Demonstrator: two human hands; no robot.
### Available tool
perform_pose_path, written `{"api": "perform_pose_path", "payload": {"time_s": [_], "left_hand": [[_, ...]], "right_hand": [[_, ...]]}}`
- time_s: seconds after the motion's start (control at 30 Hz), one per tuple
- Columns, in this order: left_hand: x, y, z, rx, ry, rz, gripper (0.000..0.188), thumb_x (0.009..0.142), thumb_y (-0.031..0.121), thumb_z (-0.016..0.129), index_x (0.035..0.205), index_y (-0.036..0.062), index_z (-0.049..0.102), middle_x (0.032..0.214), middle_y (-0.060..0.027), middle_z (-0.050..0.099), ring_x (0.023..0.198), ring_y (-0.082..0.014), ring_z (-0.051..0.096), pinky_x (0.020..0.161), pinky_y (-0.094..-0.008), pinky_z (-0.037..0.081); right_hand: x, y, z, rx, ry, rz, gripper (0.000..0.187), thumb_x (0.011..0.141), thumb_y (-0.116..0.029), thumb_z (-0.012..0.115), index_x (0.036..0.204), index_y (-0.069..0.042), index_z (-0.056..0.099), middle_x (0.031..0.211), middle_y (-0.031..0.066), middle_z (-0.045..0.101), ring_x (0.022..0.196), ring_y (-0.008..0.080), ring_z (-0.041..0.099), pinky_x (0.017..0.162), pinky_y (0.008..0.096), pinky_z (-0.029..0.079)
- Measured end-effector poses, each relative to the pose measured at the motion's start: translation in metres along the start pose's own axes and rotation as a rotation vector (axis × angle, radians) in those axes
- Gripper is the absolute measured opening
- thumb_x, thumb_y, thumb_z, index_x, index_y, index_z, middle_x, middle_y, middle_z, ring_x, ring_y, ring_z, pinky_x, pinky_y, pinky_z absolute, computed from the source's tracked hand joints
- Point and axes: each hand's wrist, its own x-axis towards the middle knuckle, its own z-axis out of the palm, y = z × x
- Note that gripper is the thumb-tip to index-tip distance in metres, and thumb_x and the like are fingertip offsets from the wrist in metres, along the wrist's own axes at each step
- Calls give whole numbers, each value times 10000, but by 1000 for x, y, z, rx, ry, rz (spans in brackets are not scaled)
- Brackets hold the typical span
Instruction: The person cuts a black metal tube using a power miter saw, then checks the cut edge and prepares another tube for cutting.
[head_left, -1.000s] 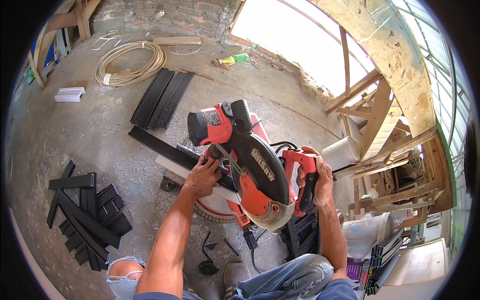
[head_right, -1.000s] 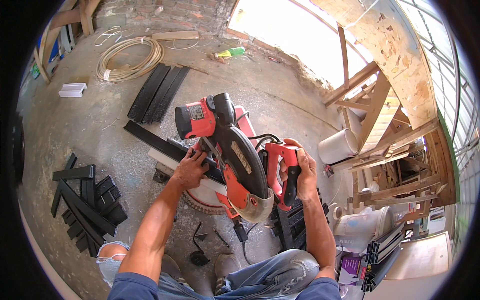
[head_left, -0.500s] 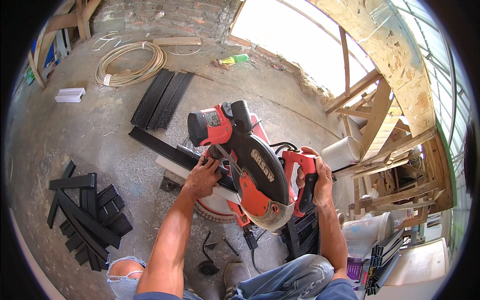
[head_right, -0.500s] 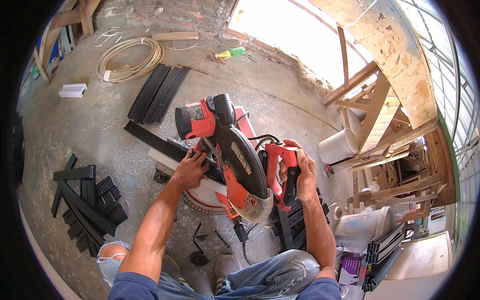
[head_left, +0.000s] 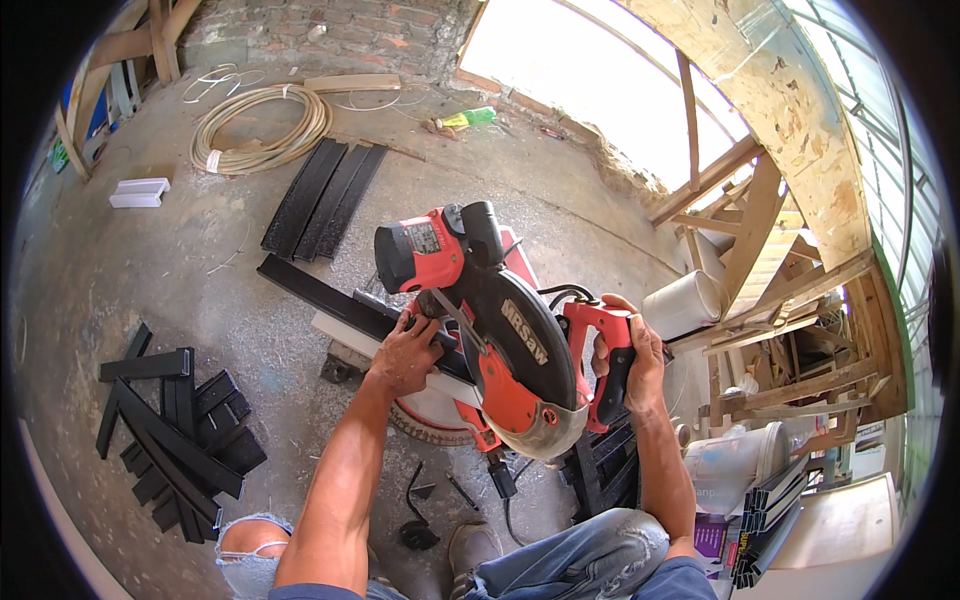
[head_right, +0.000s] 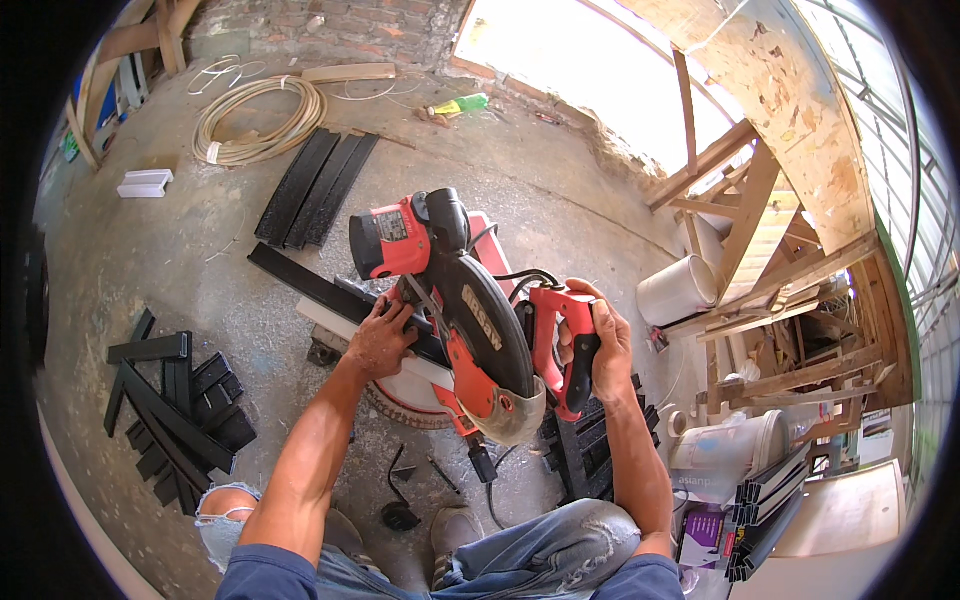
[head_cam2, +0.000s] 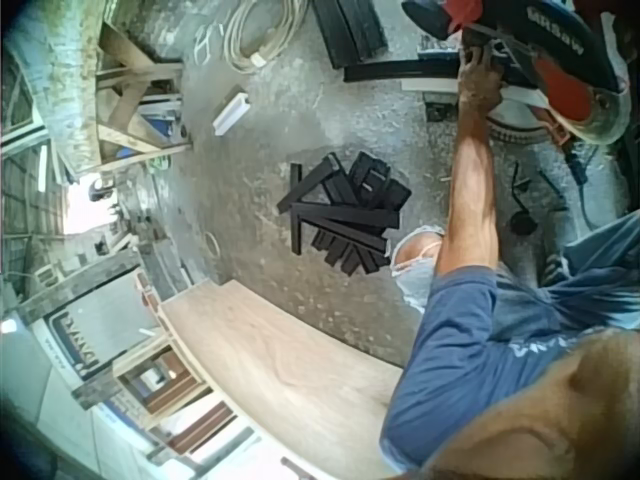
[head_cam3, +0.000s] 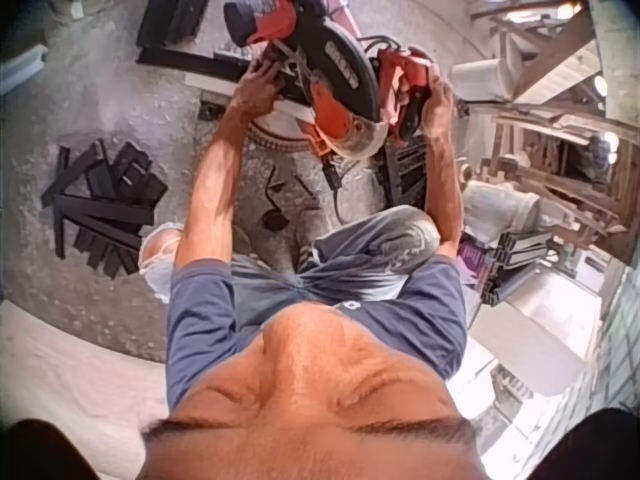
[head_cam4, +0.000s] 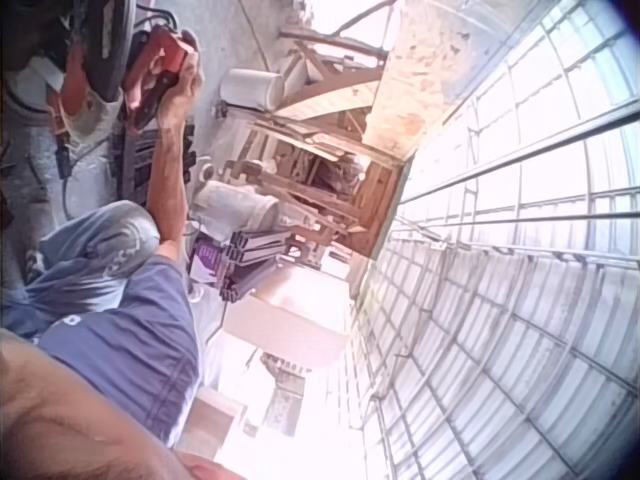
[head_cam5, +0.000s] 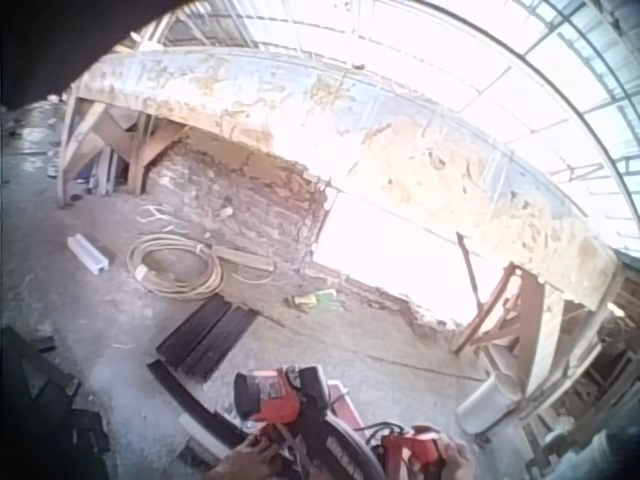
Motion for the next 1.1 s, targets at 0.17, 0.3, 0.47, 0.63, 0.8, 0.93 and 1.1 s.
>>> {"api": "perform_pose_path", "payload": {"time_s": [0.17, 0.3, 0.47, 0.63, 0.8, 0.93, 1.1], "left_hand": [[1, 0, 1, -11, -11, -11, 318, 749, 299, 819, 997, 105, 776, 1331, -135, 508, 1355, -344, 434, 1213, -597, 286], [1, -3, 1, -1, -47, -14, 399, 752, 343, 812, 1065, 97, 777, 1377, -166, 508, 1385, -364, 424, 1204, -594, 280], [1, -1, 1, -14, -45, -19, 396, 745, 327, 822, 1062, 95, 772, 1385, -168, 502, 1385, -361, 427, 1206, -599, 279], [0, -1, 0, -3, -30, -2, 372, 741, 331, 822, 1027, 101, 768, 1377, -165, 503, 1376, -352, 435, 1205, -600, 279], [0, -2, 4, 9, -28, 3, 373, 738, 337, 821, 1027, 108, 766, 1368, -165, 505, 1373, -348, 433, 1203, -594, 278], [-1, -1, -1, -4, -11, -3, 339, 746, 318, 819, 1003, 104, 769, 1348, -149, 509, 1365, -343, 434, 1210, -590, 283], [1, 1, -2, -10, -5, -11, 310, 749, 296, 820, 981, 97, 772, 1334, -136, 508, 1355, -341, 437, 1217, -590, 286]], "right_hand": [[-1, 1, -2, -23, 2, -4, 585, 1098, -442, 460, 1409, 50, 519, 750, 67, 630, 554, 127, 576, 510, 255, 477], [-2, 2, -2, -14, -4, -11, 592, 1097, -447, 461, 1410, 52, 516, 748, 70, 631, 554, 128, 579, 508, 252, 474], [-1, 1, -1, -4, -7, -8, 580, 1099, -438, 459, 1411, 47, 518, 745, 69, 631, 549, 127, 576, 502, 256, 476], [0, 1, 0, -17, 15, 7, 573, 1104, -436, 434, 1413, 42, 501, 717, 76, 599, 526, 144, 534, 497, 272, 454], [-1, 1, 0, -33, 13, -12, 582, 1100, -442, 441, 1412, 46, 501, 720, 77, 602, 527, 142, 535, 497, 271, 457], [-4, 3, 0, -29, 14, -14, 587, 1097, -446, 446, 1413, 46, 501, 723, 78, 604, 532, 140, 540, 501, 272, 461], [-6, 7, -4, -29, 16, -12, 601, 1094, -461, 450, 1418, 43, 497, 726, 78, 605, 539, 141, 543, 506, 277, 464]]}}
